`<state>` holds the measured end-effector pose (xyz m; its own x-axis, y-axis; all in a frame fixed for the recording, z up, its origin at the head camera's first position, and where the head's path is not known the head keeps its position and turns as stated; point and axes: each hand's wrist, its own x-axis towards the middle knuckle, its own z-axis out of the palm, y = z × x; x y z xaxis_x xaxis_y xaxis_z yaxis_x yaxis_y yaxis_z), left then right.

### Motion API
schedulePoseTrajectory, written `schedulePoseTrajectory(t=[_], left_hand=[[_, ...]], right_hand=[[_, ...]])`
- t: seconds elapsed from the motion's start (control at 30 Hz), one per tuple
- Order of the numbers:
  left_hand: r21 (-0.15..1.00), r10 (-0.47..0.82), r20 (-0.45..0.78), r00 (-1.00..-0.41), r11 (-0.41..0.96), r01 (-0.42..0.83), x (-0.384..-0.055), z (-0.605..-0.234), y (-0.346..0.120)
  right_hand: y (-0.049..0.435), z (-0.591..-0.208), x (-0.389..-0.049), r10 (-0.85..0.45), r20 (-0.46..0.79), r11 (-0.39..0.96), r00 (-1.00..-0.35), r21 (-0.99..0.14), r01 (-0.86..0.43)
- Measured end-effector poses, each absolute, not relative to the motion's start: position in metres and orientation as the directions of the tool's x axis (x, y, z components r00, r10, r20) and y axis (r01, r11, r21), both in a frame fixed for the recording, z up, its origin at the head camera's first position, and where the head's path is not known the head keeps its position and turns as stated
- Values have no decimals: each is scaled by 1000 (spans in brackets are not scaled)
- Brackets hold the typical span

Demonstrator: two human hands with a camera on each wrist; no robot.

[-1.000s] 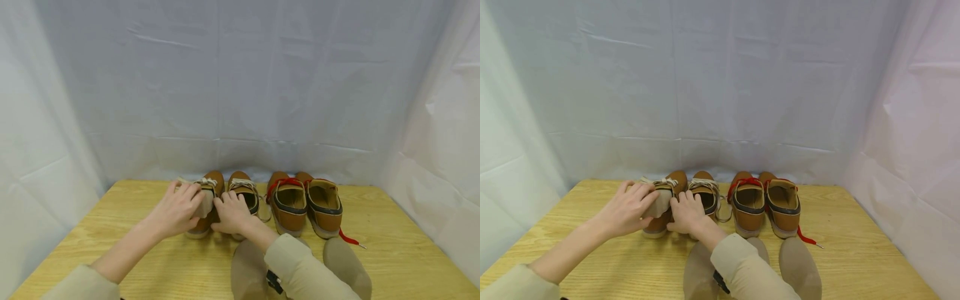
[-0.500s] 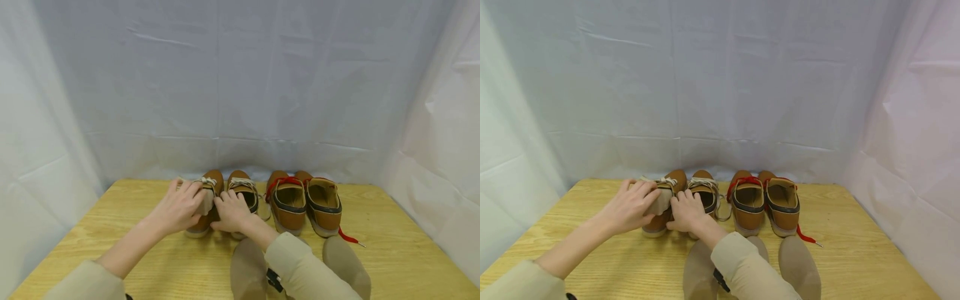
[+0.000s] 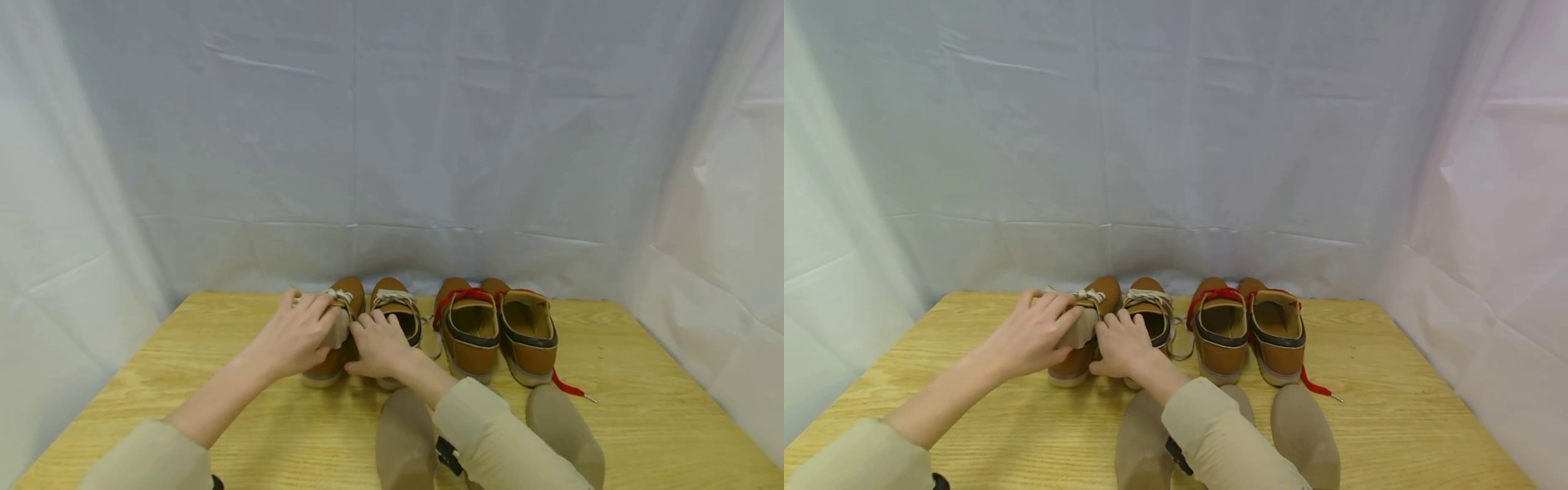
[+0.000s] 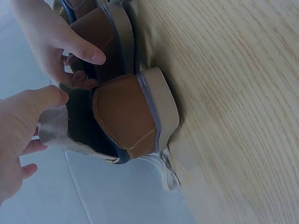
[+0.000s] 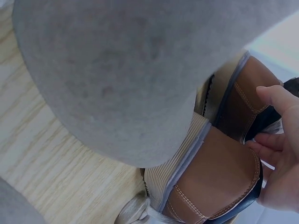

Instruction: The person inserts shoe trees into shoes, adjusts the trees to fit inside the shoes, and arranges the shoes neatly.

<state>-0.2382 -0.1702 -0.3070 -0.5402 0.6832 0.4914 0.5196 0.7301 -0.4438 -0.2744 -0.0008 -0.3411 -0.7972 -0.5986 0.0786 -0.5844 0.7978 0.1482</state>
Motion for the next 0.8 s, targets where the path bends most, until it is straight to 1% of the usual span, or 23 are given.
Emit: schedulePoseTrajectory(t=[0.17, 0.33, 0.5, 0.8], left_hand=[[-436, 678, 485, -552, 735, 519, -240, -306, -169], [-415, 670, 497, -551, 741, 527, -241, -306, -168], [-401, 661, 490, -568, 750, 526, -242, -305, -166], [-414, 652, 471, -594, 758, 504, -245, -305, -165]], right_hand=[[0, -341, -275, -599, 73, 798, -797, 142, -586], [0, -341, -276, -598, 71, 798, -798, 135, -587], [0, -342, -277, -603, 81, 796, -794, 136, -590], [0, -341, -276, -605, 86, 794, -792, 143, -591]])
